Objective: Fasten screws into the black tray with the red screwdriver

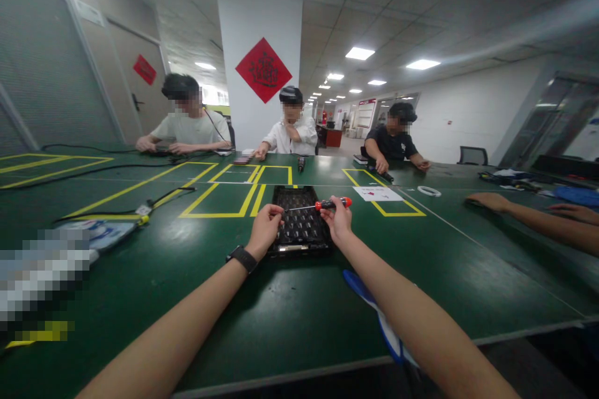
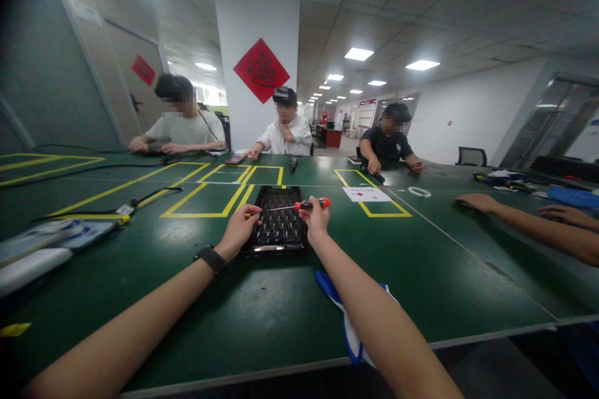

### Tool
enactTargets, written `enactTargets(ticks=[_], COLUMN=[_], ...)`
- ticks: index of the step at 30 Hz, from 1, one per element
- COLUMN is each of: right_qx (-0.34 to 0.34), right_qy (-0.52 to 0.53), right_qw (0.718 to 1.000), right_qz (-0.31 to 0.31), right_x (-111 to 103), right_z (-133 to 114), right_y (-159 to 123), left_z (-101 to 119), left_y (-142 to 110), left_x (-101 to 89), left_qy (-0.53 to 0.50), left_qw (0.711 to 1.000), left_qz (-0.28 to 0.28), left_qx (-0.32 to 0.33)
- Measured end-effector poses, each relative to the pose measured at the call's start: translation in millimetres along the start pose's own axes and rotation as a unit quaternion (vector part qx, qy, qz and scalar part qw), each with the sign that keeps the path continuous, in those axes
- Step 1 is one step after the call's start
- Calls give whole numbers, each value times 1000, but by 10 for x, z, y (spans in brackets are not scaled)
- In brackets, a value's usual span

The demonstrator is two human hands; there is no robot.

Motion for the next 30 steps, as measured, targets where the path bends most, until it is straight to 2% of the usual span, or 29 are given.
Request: enactTargets(ticks=[4, 9, 16, 25, 30], right_qx=[12, 7, -4, -16, -15], right_qy=[27, 33, 22, 13, 17], right_qw=[999, 999, 1000, 1000, 1000], right_qz=[31, 18, -2, 0, 9], right_x=[-66, -67, -42, -52, -55], right_z=[14, 16, 4, -7, -23], right_y=[45, 56, 44, 59, 44], left_z=[-4, -12, -6, -36, -67], left_y=[13, 25, 11, 16, 23], left_x=[11, 12, 40, 16, 46], left_qy=[51, 80, 38, -23, -34], left_qw=[998, 995, 998, 999, 998], left_qz=[3, 7, -34, -18, -39], left_qx=[35, 57, 49, 35, 36])
Point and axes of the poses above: each hand's wrist, its own y-axis towards the middle knuckle, its own x-axis out of the palm, z = x × y, the point moved 5 cm from there along y, towards the middle knuckle, and after that the axes turned 4 degrees about z, right-handed, at the moved point
